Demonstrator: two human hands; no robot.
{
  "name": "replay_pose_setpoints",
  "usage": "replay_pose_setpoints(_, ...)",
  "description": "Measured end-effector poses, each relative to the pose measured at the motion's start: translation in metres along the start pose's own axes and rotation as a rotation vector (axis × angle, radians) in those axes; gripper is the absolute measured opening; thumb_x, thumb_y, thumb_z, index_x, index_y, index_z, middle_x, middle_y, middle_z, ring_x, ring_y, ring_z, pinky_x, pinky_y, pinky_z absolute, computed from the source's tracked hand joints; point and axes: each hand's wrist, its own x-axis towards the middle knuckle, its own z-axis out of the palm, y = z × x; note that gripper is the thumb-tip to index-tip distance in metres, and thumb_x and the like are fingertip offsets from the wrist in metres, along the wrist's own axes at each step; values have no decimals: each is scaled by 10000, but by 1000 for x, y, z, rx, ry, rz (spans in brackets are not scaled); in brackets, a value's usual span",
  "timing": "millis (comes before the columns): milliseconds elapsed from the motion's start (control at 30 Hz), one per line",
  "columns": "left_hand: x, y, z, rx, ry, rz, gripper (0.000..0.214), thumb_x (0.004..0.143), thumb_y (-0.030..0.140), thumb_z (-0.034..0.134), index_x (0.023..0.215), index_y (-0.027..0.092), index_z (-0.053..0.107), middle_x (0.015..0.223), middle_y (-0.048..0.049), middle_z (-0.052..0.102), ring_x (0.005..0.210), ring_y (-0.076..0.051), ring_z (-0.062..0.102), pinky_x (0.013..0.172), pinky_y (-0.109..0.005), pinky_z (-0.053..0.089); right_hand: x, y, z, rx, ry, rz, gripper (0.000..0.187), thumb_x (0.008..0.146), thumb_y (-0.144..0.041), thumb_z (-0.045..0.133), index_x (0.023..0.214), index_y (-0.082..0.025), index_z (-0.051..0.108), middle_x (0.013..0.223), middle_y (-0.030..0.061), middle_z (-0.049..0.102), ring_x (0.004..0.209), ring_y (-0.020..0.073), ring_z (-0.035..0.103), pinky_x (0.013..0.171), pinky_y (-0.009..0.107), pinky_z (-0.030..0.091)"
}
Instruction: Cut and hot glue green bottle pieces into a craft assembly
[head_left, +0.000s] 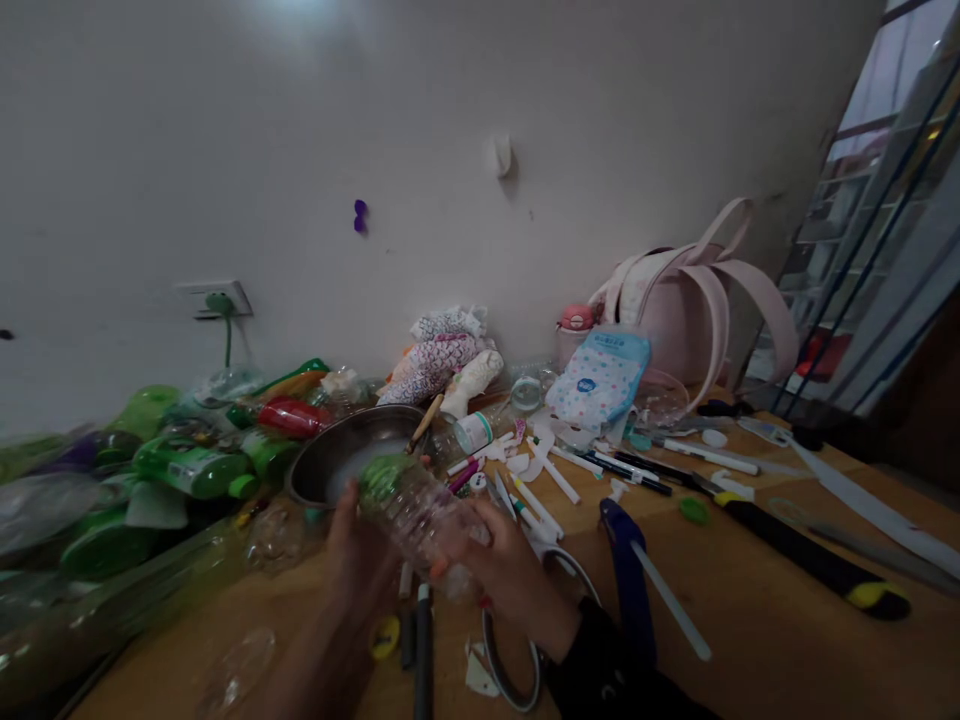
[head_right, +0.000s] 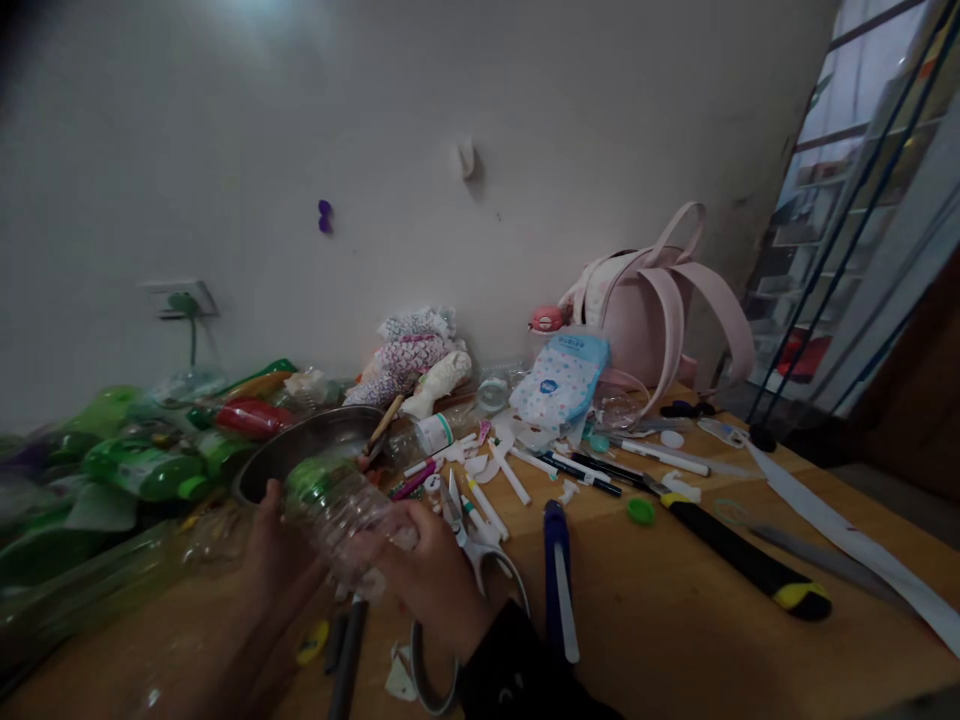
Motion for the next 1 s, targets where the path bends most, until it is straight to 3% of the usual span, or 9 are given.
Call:
replay_pose_setpoints(133,1,-2,-7,-60,-64,-2,377,713,549,665,784,183,721,854,-86,772,1031,-328,659,921,-448,516,4,1,2,205,-97,141,441,669,-572,705,802,-152,676,720,16,664,671,152,580,683,288,440)
replay_pose_setpoints(333,4,-3,-26,-14,-314,-3,351,643,456,770,897,219,721,1013,-64,752,1142,-334,601,960,-437,493,3,-6,2,483,-254,394,508,810,-599,491,934,-139,667,768,48,707,584,122,613,568,222,481)
replay_pose_setpoints(467,6,-6,-28,44,-235,75,401,624,495,756,949,265,709,1048,-59,738,1150,-348,587,903,-449,520,1,-9,0,512,-301,550,577,931,-526,272,915,-105,666,699,72,711,413,99,571,424,187,457)
replay_pose_setpoints(567,8,-10,-26,86,-145,75,457,585,493,766,958,236,705,999,-73,746,1092,-354,618,855,-445,540,3,-10,0,527,-298,592,632,959,-518,177,897,-113,658,662,65,703,408,109,591,372,174,440)
replay_pose_setpoints(733,13,-13,-25,130,-108,45,449,586,487,762,925,196,711,991,-85,747,986,-328,666,803,-408,555,6,-9,-1,532,-275,652,712,955,-569,136,755,-111,644,550,50,652,393,112,594,347,167,433)
replay_pose_setpoints(1000,12,-14,-25,133,-85,37,468,542,497,793,887,188,723,938,-71,754,959,-324,673,803,-410,557,8,-4,-3,567,-244,675,670,945,-592,196,854,-106,647,563,45,666,424,131,622,374,191,465)
